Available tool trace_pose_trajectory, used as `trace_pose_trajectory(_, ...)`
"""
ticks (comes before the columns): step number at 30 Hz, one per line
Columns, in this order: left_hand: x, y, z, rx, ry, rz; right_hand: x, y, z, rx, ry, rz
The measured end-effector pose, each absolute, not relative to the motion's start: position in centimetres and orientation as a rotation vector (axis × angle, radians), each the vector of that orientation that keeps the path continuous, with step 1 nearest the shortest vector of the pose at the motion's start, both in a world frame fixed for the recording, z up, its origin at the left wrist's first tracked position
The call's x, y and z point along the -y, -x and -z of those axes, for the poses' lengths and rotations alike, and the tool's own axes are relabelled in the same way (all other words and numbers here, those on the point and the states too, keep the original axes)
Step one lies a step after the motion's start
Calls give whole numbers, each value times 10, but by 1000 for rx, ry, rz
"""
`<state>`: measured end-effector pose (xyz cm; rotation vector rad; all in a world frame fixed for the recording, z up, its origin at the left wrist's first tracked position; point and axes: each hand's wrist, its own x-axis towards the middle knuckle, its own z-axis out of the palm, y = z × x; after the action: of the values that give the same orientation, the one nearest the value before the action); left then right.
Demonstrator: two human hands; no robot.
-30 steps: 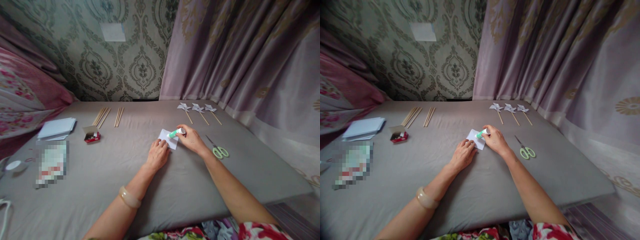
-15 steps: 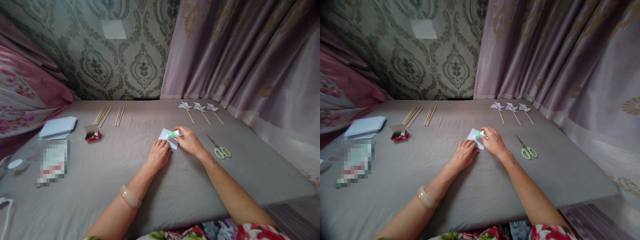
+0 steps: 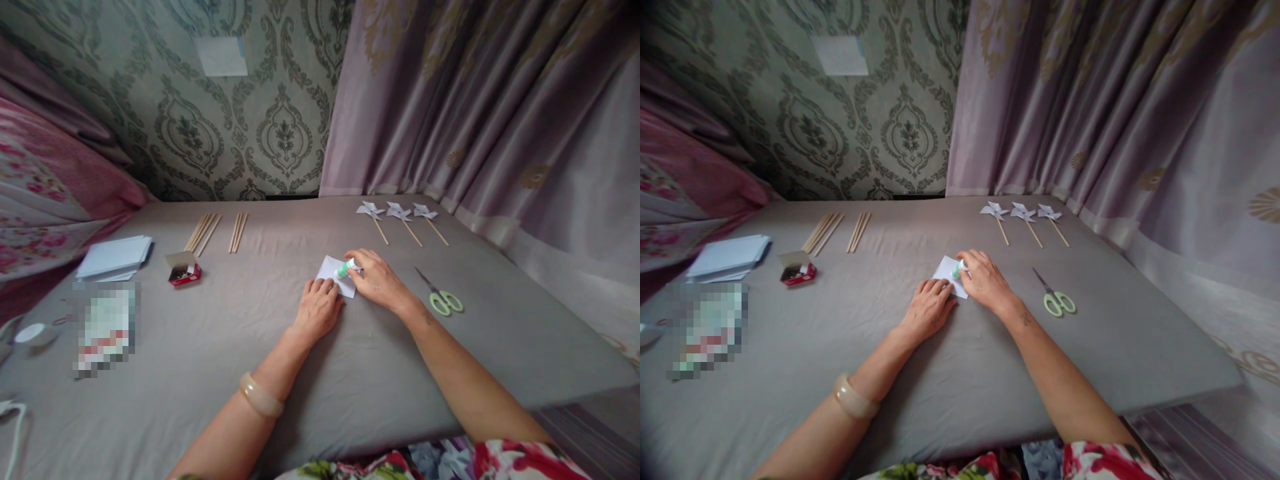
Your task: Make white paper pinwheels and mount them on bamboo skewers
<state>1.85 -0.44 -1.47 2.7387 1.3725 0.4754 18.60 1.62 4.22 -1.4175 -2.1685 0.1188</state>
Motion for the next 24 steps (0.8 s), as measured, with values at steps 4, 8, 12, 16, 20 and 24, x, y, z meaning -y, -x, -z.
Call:
trace_pose_trajectory(4, 7, -21, 11, -1396, -2708, -490, -16, -183, -41, 2160, 1403, -121)
trace_pose_trajectory(8, 10, -22, 9, -1441, -2686, -510, -22, -181, -37, 2076, 1408, -124)
trace_pose_trajectory(12, 10, -23, 10, -1454, -2696, -492, -27, -185, -35, 2040, 1443, -195)
trace_pose_trajectory(16, 10, -27, 11, -1487, -2709, -463, -31, -188, -36, 1984, 1472, -264)
trace_pose_trajectory(20, 10, -29, 12, -1519, -2701, -465, -32, -187, -35, 1935, 1489, -374)
trace_pose_trajectory(24, 9, -29, 14, -1524, -2693, -483, -30, -185, -31, 1885, 1485, -388)
